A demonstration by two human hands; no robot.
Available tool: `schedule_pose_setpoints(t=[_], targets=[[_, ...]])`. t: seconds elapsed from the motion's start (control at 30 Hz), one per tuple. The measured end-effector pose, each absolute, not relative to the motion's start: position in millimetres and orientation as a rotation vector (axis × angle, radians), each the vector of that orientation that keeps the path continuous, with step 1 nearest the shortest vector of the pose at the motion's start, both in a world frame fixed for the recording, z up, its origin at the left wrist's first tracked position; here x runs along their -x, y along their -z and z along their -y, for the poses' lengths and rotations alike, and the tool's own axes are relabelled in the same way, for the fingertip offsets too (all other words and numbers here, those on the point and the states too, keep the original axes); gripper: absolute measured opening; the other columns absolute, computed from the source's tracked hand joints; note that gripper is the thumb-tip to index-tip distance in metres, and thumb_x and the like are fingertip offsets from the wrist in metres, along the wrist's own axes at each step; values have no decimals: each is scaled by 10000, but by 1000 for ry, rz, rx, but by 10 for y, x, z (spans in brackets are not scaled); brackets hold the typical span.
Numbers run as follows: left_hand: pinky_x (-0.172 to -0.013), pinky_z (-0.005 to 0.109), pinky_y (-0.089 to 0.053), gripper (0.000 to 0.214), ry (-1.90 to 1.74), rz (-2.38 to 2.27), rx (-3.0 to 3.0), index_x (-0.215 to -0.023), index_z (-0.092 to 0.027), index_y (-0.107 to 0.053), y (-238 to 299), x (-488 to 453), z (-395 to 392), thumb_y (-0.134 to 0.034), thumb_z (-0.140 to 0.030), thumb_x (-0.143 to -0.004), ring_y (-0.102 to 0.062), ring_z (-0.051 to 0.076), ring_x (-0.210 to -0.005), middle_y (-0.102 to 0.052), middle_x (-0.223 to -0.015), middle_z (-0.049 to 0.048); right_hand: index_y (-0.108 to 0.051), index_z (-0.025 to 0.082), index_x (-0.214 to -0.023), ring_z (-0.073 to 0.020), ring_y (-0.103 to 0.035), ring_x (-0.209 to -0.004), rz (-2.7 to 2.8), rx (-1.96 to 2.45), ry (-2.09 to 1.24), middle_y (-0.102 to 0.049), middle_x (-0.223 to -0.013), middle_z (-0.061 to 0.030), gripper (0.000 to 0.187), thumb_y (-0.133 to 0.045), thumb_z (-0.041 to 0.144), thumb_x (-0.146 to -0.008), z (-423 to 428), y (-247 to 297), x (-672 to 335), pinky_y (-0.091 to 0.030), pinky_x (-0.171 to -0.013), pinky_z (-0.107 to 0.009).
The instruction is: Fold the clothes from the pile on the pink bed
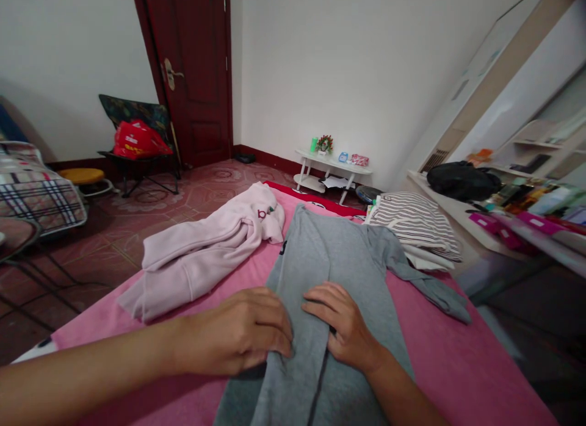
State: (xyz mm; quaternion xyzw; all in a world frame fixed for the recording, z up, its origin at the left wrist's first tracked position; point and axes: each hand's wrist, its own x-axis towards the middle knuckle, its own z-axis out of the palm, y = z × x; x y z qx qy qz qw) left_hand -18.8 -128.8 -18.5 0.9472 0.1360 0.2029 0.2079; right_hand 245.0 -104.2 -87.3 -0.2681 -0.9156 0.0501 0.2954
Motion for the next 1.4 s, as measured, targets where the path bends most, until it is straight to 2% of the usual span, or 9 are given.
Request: schedule_pose_setpoints(t=[0.1,0.3,0.47,0.73,0.9,1.0,1.13,1.3,1.4], targets=[[-894,280,-484,406,-515,-423,-2513,-1056,-270,-639,59,203,1314,-515,-13,-766,-645,167,-939,-712,-980,15,-590,238,-1173,-196,-600,-976,2414,700,-199,-648,-1105,-70,544,-462,46,-681,1127,864,-2450,-480,-841,-362],[-702,184,-515,517,-192,-358,-2315,-937,-228,-697,31,189,1141,-463,67,-583,-672,139,-780,-729,-889,-13,-596,205,-1102,-191,-578,-820,2518,638,-266,-650,-920,-56,472,-486,82,-660,1197,852,-2388,-458,-712,-329],[-912,282,-479,465,-443,-708,-2472,-1061,-203,-687,353,-146,510,-502,-2,-685,-644,193,-989,-707,-1071,38,-597,210,-1064,-199,-545,-808,2539,683,-256,-620,-889,-52,492,-470,82,-606,1188,890,-2346,-416,-677,-324],[-940,388,-459,456,-604,-1473,-2425,-1196,-164,-636,711,-740,-823,-488,-36,-784,-601,289,-1066,-646,-1135,156,-597,211,-962,-183,-512,-766,2526,704,-200,-604,-872,-34,493,-455,76,-509,1170,975,-2331,-345,-629,-310],[-971,389,-444,393,-576,-1485,-2442,-1115,-188,-666,751,-919,-1216,-570,-22,-773,-561,289,-1132,-601,-1176,137,-588,211,-899,-165,-492,-712,2521,618,-128,-594,-824,-25,319,-485,139,-606,1092,1035,-2350,-326,-593,-295],[-940,422,-467,262,-514,-1520,-2431,-1107,-162,-641,760,-1031,-1344,-606,-143,-848,-579,265,-1083,-590,-1177,130,-583,219,-892,-157,-487,-705,2518,609,-127,-588,-820,-18,253,-502,181,-655,1058,1066,-2349,-316,-578,-287],[-856,414,-521,337,-419,-1553,-2438,-1201,-163,-553,756,-1158,-1461,-560,-348,-919,-591,209,-1021,-569,-1208,98,-582,220,-885,-156,-480,-704,2496,617,-157,-582,-811,-20,225,-501,197,-677,1046,1092,-2344,-315,-578,-287],[-893,387,-482,170,-466,-1529,-2511,-962,-121,-664,864,-1257,-1401,-506,-136,-903,-605,249,-1006,-633,-1062,138,-586,215,-894,-152,-485,-713,2529,605,-111,-586,-816,-20,170,-510,235,-744,1024,1147,-2344,-316,-570,-282],[-897,363,-473,246,-567,-1526,-2527,-1010,-144,-652,969,-1261,-1308,-435,-93,-906,-601,236,-1009,-630,-1078,120,-586,213,-909,-140,-475,-695,2523,549,-26,-568,-799,-9,140,-513,294,-821,1012,1169,-2330,-298,-551,-271]])
